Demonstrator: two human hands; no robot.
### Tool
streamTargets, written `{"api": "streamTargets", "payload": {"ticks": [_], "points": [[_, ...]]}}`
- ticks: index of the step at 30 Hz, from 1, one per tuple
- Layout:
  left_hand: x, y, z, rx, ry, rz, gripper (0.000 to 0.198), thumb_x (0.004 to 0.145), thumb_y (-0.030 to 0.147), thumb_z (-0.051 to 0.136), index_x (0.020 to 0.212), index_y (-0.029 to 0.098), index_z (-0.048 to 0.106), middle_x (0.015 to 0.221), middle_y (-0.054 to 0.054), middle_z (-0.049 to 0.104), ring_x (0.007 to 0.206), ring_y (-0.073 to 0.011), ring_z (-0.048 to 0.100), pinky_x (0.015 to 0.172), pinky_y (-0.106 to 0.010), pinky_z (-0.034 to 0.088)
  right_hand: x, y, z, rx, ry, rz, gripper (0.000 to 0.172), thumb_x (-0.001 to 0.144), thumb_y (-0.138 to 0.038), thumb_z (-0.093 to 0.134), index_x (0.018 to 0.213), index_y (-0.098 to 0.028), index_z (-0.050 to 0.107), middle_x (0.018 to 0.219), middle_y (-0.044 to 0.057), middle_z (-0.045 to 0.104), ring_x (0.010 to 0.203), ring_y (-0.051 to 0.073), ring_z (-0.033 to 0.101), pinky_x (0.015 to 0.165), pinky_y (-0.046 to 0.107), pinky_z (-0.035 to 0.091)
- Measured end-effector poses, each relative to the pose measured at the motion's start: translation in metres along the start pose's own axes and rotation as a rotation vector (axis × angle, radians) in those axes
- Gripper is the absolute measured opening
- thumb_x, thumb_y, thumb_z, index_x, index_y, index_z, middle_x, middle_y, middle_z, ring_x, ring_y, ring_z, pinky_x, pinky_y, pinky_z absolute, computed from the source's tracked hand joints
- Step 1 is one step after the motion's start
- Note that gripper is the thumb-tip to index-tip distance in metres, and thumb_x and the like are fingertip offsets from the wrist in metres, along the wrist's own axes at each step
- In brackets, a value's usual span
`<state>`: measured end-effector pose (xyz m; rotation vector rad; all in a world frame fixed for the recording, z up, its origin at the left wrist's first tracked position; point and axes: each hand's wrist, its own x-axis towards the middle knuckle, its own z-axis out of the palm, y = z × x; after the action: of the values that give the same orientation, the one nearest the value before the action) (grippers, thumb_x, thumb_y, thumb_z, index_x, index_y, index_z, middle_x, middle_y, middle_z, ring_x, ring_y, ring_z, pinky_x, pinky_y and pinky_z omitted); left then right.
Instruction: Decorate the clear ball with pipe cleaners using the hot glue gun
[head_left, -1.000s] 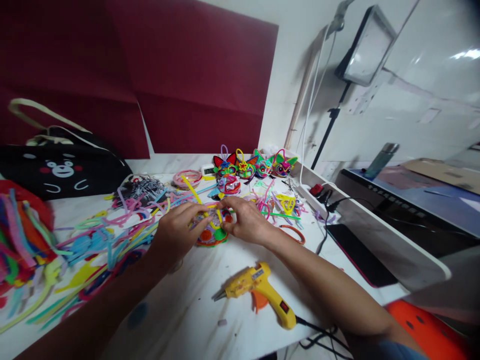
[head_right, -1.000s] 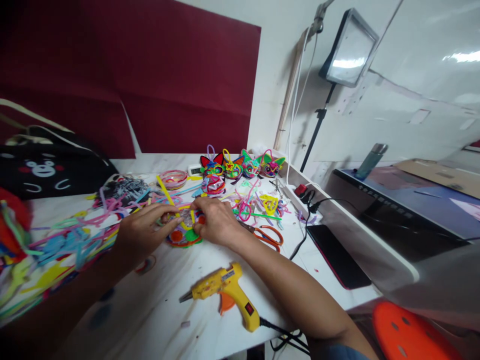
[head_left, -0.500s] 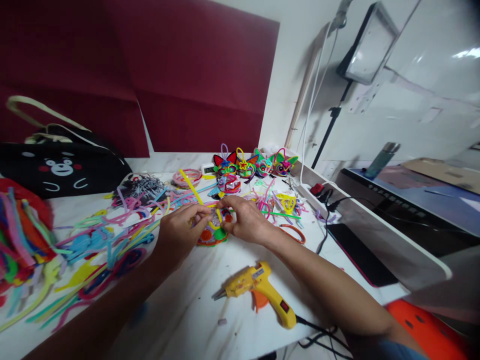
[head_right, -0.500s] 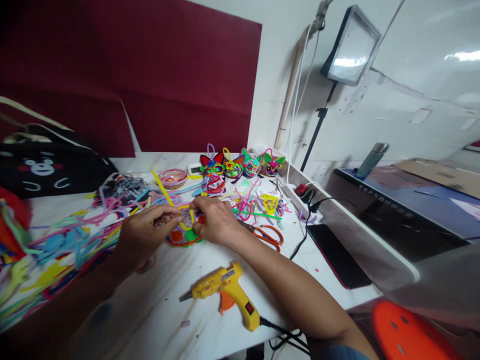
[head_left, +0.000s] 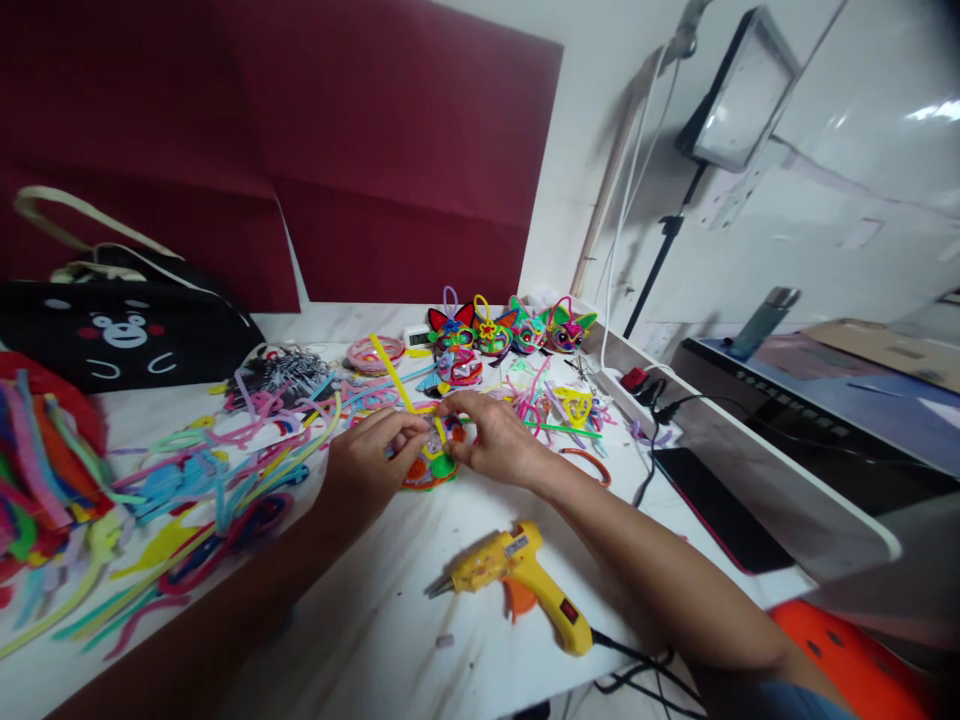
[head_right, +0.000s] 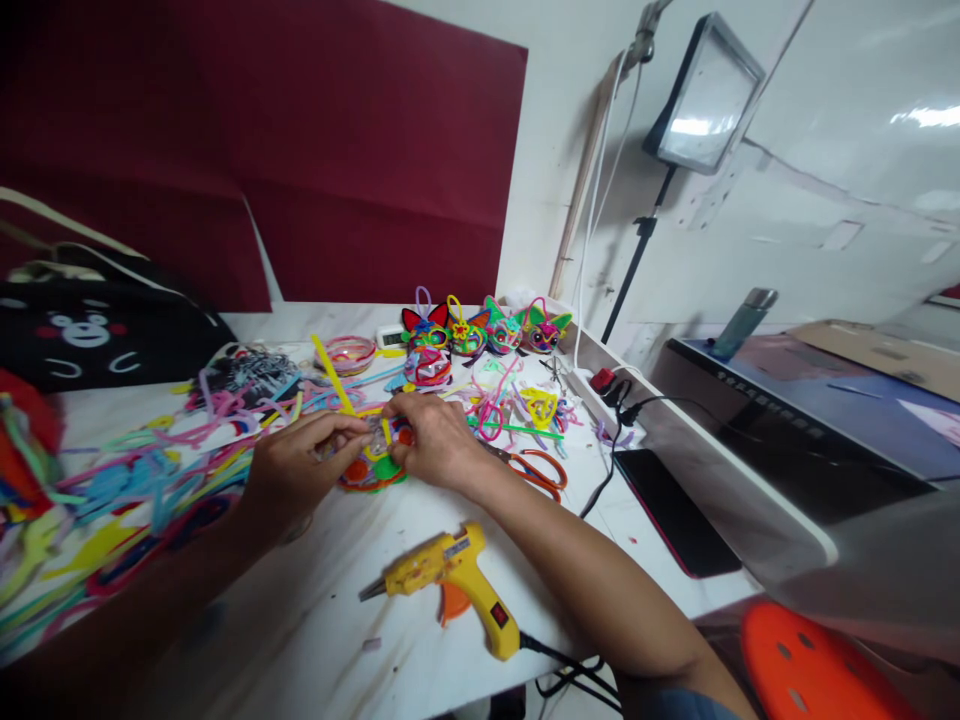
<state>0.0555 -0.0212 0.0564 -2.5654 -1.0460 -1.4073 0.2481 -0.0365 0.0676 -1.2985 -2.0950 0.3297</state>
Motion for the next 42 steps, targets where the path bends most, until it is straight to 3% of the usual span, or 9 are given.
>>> {"api": "streamTargets", "payload": {"ticks": [10,22,35,42], "points": [[-0.001,0.000,0.003,-0.020,0.014,-0.036,0.013,0.086,0.025,0.056,0.081,0.020,0.067,0.076,0.001,0.072,0.063,-0.0128,0.065,0.064,-0.024,0.053,0.000,-0.009,0.002,-0.033,0.014,0.029,0.034,0.075,-0.023,0.072,0.107,-0.021,0.059,0.105,0.003,0.067,0.097,0.021,0.063,0.087,0.036,0.043],[-0.001,0.001,0.004,-0.055,0.031,-0.047,0.014,0.085,0.023,0.056,0.079,0.018,0.068,0.075,0.000,0.072,0.063,-0.0131,0.064,0.064,-0.024,0.052,0.002,-0.011,0.007,-0.067,0.028,0.061,0.037,0.073,-0.024,0.072,0.108,-0.023,0.058,0.112,0.003,0.067,0.105,0.024,0.062,0.090,0.038,0.041],[0.002,0.005,-0.002,-0.114,-0.025,-0.204,0.011,0.079,0.029,0.057,0.077,0.022,0.066,0.074,0.001,0.071,0.064,-0.0158,0.066,0.065,-0.026,0.054,0.004,-0.019,0.001,-0.165,-0.023,0.060,0.035,0.077,-0.027,0.073,0.109,-0.021,0.059,0.108,0.003,0.069,0.101,0.024,0.062,0.082,0.037,0.036],[0.004,0.007,-0.001,-0.142,-0.037,-0.264,0.009,0.076,0.030,0.057,0.075,0.024,0.063,0.073,0.002,0.071,0.063,-0.0161,0.066,0.066,-0.027,0.055,0.004,-0.025,0.003,-0.118,0.004,0.114,0.033,0.076,-0.028,0.072,0.107,-0.022,0.060,0.113,0.003,0.069,0.106,0.025,0.062,0.090,0.041,0.036]]}}
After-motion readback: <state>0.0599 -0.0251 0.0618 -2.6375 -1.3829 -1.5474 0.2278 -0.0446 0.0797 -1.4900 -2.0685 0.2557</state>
